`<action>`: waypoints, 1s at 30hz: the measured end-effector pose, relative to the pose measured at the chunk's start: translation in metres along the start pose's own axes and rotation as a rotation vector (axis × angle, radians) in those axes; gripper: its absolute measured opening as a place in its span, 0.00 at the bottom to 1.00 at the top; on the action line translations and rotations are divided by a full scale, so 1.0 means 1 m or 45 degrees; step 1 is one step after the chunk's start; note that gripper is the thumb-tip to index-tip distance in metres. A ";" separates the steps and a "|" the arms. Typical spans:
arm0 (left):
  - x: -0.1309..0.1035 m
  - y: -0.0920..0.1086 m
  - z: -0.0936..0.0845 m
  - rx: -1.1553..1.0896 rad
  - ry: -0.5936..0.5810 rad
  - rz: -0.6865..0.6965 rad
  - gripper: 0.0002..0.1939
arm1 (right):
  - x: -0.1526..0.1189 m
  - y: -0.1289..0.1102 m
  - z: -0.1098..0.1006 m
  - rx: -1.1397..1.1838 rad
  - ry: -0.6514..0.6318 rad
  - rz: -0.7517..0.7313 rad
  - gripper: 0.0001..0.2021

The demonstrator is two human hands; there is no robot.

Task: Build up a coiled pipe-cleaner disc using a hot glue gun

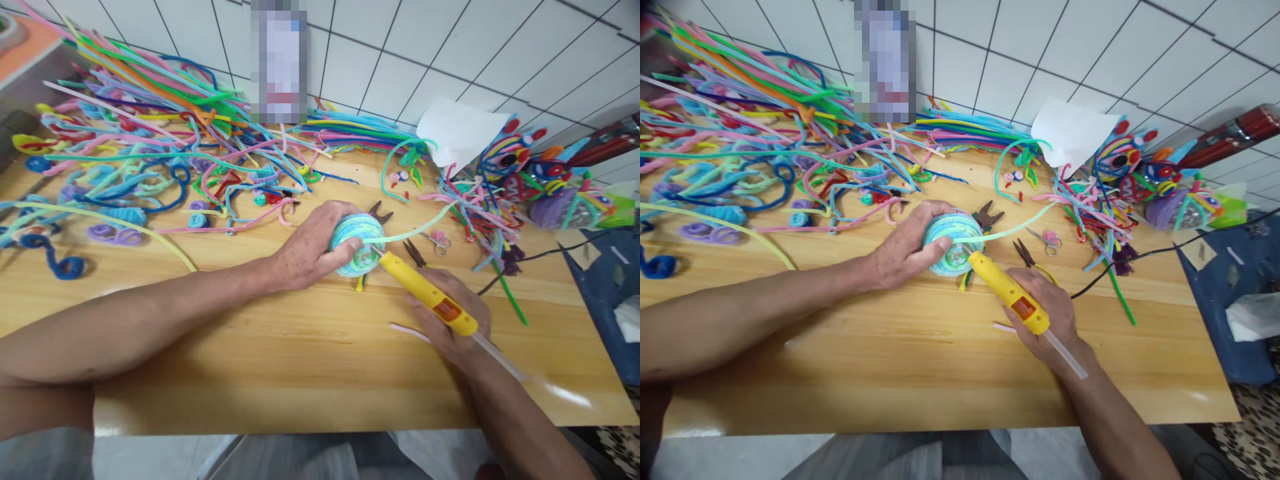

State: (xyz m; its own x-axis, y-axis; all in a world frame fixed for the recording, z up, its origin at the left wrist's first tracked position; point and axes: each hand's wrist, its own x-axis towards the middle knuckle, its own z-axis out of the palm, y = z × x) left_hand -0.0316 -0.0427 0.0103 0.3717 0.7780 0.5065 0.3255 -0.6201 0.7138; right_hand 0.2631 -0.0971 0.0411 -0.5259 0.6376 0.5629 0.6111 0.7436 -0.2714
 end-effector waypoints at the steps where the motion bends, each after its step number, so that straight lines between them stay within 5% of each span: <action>1: 0.000 0.000 0.000 0.005 0.000 0.004 0.21 | 0.000 -0.001 0.000 -0.014 -0.006 0.002 0.19; 30: 0.001 0.000 -0.002 -0.004 -0.020 0.015 0.21 | 0.005 -0.001 -0.002 -0.045 -0.049 -0.009 0.16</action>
State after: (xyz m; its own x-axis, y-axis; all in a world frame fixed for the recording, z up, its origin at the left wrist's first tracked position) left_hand -0.0323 -0.0418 0.0119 0.3890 0.7691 0.5071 0.3184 -0.6288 0.7094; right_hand 0.2606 -0.0954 0.0458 -0.5520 0.6404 0.5340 0.6274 0.7408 -0.2398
